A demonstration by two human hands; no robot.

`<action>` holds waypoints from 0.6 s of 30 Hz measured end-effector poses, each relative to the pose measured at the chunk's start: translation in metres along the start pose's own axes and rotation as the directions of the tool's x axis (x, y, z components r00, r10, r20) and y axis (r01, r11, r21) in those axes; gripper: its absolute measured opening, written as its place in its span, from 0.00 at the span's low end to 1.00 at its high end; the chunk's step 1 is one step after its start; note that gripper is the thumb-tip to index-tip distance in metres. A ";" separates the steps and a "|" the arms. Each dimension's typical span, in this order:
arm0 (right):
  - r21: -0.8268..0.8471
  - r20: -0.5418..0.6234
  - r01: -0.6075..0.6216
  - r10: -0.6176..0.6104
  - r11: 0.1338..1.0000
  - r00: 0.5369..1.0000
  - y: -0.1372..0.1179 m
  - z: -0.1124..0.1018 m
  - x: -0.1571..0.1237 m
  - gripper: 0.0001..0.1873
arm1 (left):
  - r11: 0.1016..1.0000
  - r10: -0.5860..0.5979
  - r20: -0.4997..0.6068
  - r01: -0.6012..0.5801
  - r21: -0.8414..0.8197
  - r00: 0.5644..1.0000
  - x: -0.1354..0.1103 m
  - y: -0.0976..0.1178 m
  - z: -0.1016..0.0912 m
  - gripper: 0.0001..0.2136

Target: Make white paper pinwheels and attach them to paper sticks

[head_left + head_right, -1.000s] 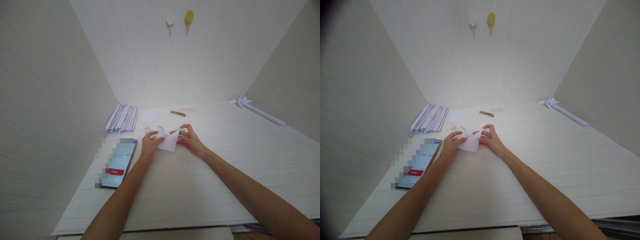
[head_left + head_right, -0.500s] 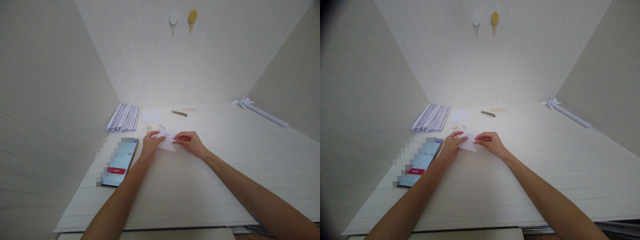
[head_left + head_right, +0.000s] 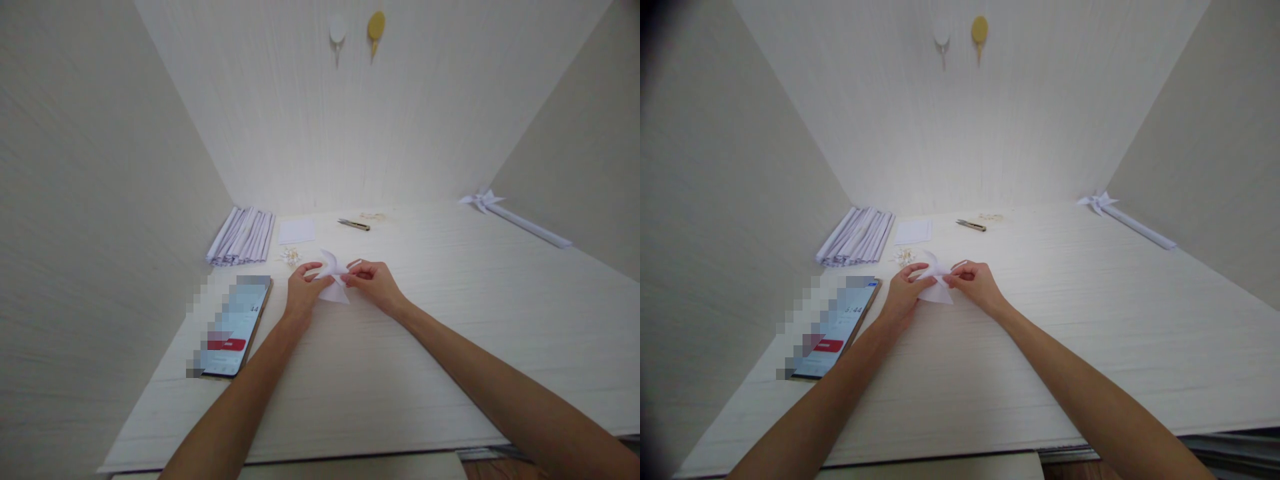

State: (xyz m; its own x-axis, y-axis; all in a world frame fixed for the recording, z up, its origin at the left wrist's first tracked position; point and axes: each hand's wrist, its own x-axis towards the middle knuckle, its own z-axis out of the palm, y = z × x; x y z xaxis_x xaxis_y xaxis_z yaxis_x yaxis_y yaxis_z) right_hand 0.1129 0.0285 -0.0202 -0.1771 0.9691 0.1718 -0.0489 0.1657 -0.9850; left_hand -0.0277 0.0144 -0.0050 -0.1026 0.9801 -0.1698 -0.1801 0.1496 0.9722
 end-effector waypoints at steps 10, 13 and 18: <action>-0.110 -0.078 -0.027 0.018 0.994 0.997 -0.002 0.002 -0.002 0.11 | 1.000 -0.001 -0.001 0.001 0.009 1.000 -0.002 0.000 0.002 0.20; -0.110 -0.077 -0.045 0.037 0.993 0.996 -0.003 0.002 -0.002 0.11 | 1.000 -0.004 0.001 0.004 0.007 1.000 -0.002 0.001 0.002 0.20; -0.105 -0.073 -0.052 0.044 0.993 0.996 -0.004 0.001 -0.003 0.11 | 1.000 -0.014 0.005 0.014 -0.013 1.000 -0.003 0.002 0.002 0.20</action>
State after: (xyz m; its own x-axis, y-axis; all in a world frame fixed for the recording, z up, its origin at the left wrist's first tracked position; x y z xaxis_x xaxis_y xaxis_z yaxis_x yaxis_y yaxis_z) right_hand 0.1123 0.0252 -0.0167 -0.1064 0.9862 0.1265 0.0639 0.1338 -0.9889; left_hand -0.0255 0.0123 -0.0025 -0.0953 0.9786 -0.1825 -0.1938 0.1616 0.9676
